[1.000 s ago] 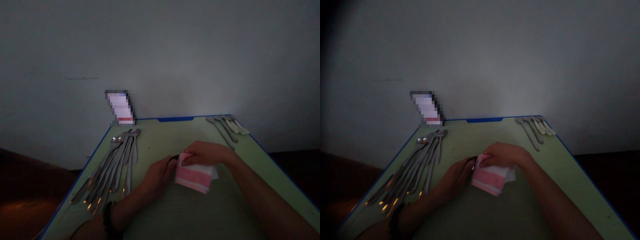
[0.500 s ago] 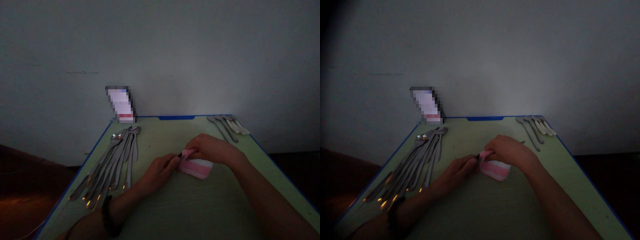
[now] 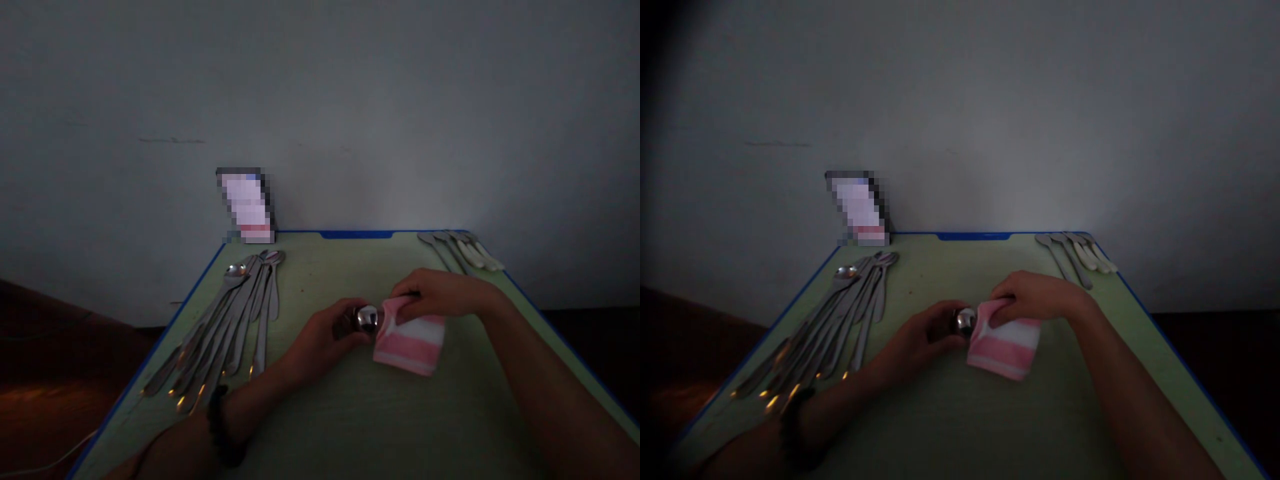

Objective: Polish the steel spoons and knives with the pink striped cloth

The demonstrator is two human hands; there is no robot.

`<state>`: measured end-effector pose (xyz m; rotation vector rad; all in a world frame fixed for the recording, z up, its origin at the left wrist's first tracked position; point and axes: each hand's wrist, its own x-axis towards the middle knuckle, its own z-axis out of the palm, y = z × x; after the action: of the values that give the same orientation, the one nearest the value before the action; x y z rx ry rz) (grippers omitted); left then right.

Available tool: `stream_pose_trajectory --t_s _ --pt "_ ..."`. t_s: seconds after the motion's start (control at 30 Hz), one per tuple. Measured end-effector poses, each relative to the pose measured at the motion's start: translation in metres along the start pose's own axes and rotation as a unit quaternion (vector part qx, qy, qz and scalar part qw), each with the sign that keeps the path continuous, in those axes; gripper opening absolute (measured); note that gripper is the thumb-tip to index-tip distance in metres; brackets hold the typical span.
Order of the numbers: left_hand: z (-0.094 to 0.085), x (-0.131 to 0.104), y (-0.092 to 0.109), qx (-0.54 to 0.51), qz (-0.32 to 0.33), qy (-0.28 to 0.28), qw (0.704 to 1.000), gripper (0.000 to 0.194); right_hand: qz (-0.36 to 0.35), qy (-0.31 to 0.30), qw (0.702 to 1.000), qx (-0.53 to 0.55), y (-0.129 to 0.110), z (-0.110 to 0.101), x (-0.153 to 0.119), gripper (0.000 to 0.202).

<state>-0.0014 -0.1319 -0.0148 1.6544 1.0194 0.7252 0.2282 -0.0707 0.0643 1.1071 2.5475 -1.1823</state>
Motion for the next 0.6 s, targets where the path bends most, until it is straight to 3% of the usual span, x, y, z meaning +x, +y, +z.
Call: stream_pose_trajectory --t_s 0.37,0.6 --pt "0.003 -0.003 0.010 -0.002 -0.016 0.041 0.999 0.041 -0.031 0.019 0.999 0.016 -0.012 0.020 0.022 0.042" --pt "0.003 -0.004 0.012 -0.072 -0.041 0.047 0.995 0.042 -0.033 -0.005 0.997 0.071 -0.004 0.021 0.026 0.037"
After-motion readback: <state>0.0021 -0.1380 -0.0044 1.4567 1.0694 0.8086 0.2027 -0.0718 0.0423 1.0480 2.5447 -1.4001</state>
